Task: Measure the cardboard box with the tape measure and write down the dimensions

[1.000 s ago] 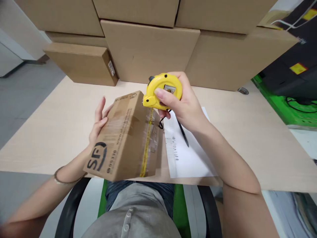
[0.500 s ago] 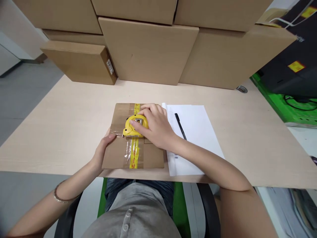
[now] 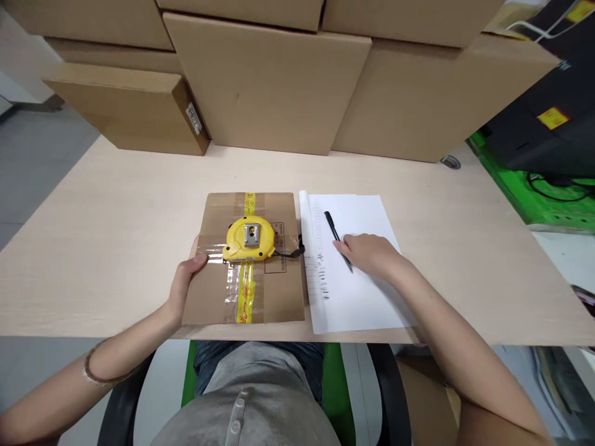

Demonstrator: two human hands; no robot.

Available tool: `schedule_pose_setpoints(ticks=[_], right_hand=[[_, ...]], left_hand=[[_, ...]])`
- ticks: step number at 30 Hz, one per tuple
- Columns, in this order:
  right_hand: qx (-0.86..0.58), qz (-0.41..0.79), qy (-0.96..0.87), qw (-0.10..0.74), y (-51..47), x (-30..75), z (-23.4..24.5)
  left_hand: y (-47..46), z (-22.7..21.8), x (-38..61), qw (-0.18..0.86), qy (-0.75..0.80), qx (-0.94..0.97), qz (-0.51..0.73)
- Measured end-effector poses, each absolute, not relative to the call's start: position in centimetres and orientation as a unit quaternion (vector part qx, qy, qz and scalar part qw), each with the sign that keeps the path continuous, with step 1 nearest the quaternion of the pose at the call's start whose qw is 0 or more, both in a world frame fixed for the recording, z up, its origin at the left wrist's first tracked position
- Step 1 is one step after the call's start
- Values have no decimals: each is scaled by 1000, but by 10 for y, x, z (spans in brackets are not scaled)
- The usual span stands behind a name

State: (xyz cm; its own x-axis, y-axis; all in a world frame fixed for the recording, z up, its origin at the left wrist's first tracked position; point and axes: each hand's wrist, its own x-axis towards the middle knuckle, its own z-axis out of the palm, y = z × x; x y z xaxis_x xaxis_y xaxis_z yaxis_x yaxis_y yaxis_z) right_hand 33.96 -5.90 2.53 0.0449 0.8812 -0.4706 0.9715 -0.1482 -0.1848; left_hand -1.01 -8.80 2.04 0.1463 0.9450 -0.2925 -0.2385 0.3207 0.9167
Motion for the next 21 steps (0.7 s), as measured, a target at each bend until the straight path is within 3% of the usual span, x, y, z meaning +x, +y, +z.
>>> schedule_pose_setpoints(ticks=[3,8,11,21], right_hand=[[684,-306,661,33,-73,342,21],[579,-534,573,-227,-104,352,12],[551,-554,536,-320,-130,349,0],[608,-499,542,-297,-165,324,-16]], left_hand=[[-85,18,-11,671,462,349,463],[-85,15,-15,647,467,392,458],[-86,13,-18,628,467,423,457],[-89,11,-28,656,441,410,456]])
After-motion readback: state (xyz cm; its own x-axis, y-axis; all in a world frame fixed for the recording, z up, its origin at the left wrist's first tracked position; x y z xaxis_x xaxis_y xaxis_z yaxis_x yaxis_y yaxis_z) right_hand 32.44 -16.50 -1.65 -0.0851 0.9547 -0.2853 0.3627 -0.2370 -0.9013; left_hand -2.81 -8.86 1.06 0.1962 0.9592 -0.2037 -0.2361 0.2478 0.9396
